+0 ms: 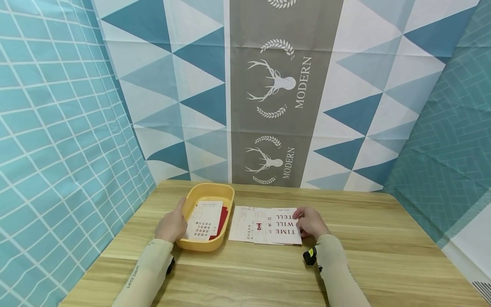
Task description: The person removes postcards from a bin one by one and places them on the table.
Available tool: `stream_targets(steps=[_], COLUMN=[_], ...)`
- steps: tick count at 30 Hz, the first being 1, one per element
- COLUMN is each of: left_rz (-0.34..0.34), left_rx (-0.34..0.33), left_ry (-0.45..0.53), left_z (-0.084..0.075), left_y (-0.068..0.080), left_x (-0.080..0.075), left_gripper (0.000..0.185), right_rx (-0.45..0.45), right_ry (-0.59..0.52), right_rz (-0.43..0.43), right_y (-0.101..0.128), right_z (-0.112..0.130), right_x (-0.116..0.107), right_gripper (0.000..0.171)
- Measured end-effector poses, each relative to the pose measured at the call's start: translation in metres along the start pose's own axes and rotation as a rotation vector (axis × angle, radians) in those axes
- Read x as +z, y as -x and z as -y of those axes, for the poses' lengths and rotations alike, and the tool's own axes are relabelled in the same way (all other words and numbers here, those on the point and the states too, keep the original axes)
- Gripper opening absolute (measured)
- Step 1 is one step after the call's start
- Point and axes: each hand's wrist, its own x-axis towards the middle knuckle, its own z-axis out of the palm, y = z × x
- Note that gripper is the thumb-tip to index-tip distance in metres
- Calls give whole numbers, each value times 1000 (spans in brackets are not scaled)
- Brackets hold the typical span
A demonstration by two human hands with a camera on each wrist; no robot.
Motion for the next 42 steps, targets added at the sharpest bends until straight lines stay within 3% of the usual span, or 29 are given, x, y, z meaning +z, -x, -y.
stream_targets(steps=[14, 23, 42], left_rz=[8, 16, 13], left_rx=[-7, -1, 2], left_ry=[15, 20, 10], left_z=[0, -1, 2], left_y=[-1, -2, -1], left_x=[-1, 0, 1], left_gripper=[64, 65, 64], right_rx=[-33, -53, -92], right_ry=[76, 100, 220], right_rz=[8, -6, -49], right_y=[-1, 0, 0], right_z=[0, -1, 5], right_x=[-1, 0, 7], right_gripper=[31, 18, 16])
